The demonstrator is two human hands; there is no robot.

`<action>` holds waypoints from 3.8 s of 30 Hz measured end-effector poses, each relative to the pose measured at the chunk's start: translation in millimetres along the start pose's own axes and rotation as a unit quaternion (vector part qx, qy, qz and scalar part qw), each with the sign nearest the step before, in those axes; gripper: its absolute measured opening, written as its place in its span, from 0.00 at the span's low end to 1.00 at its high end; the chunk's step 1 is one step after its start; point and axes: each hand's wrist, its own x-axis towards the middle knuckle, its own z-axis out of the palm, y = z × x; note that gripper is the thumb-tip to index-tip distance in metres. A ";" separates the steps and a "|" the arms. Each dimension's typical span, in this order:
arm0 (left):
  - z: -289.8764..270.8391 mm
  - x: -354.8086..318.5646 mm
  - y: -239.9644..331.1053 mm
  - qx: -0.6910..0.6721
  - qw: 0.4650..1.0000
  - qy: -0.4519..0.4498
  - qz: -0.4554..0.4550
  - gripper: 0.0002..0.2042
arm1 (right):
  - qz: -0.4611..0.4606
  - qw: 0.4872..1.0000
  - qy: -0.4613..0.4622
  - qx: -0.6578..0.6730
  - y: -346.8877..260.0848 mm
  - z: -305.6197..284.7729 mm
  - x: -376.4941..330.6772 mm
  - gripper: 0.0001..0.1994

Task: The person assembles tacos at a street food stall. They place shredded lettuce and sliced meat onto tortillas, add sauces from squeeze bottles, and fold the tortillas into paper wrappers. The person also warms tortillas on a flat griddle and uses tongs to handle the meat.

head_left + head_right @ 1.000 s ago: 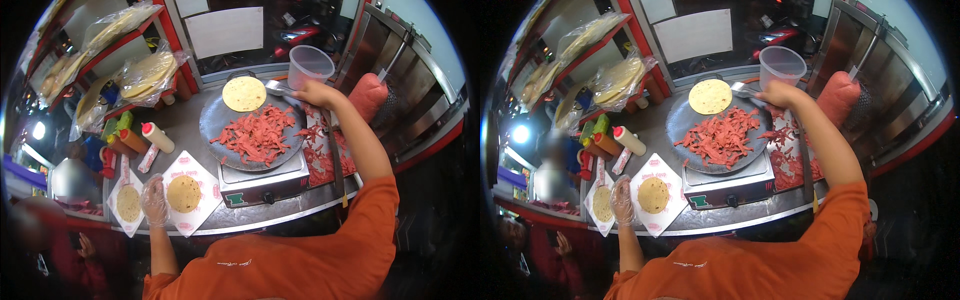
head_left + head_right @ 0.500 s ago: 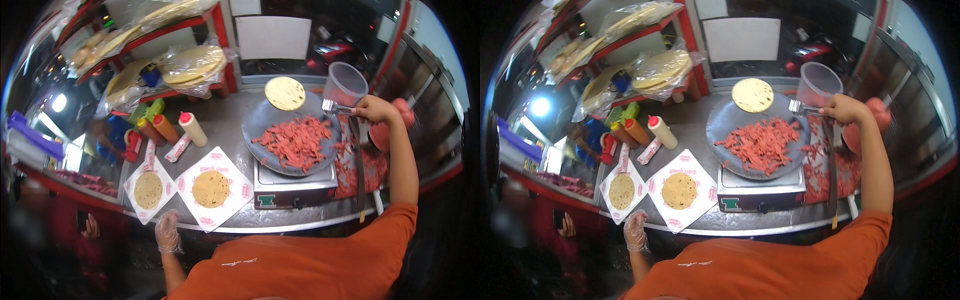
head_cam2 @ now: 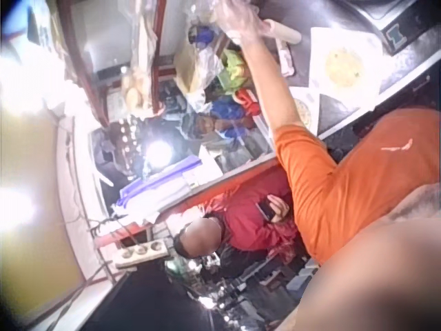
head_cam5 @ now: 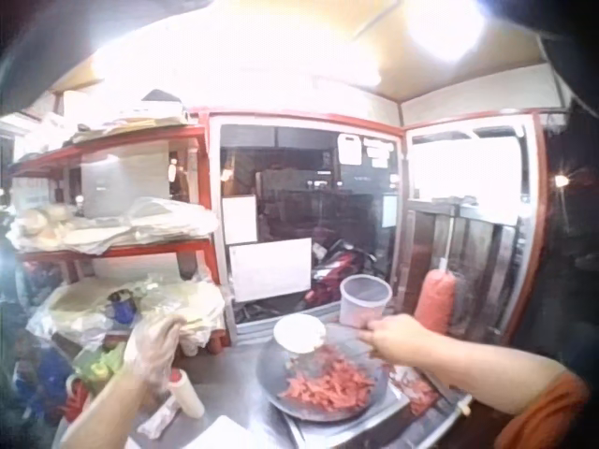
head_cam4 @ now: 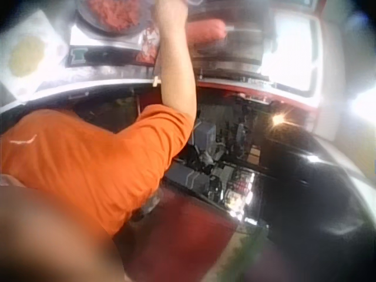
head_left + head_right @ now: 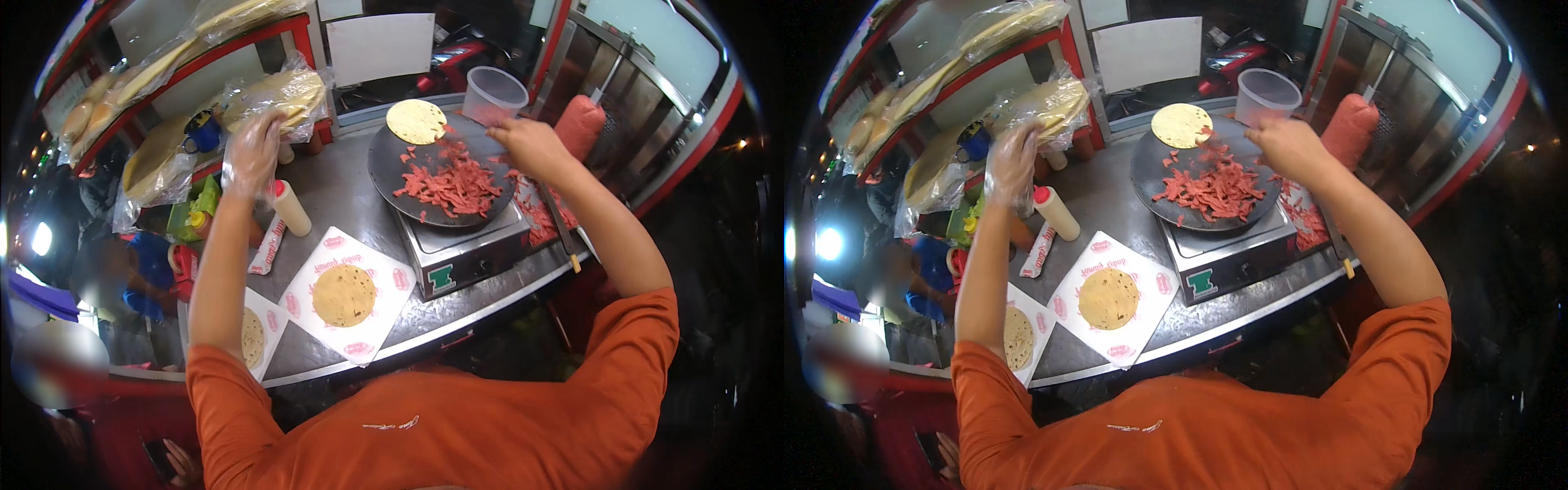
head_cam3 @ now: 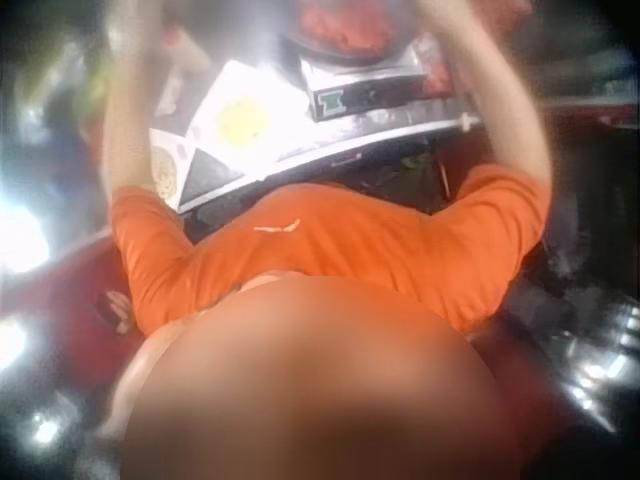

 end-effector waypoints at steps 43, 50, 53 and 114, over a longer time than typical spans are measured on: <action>-3.3 79.1 -47.3 0.282 0.945 -0.164 0.003 0.14 | 0.329 0.750 -0.160 0.551 124.9 149.5 73.5 0.18; 11.6 75.1 -46.5 0.338 0.896 -0.036 0.287 0.17 | 0.289 0.884 -0.074 0.360 164.6 127.3 63.2 0.17; 3.5 71.1 -36.1 0.344 0.901 -0.129 0.231 0.13 | 0.374 0.794 -0.156 0.453 158.7 120.3 48.6 0.17; -84.4 -205.7 93.8 -0.121 0.953 -0.094 -0.263 0.29 | -0.036 0.848 -0.139 0.510 -46.6 -10.6 158.0 0.15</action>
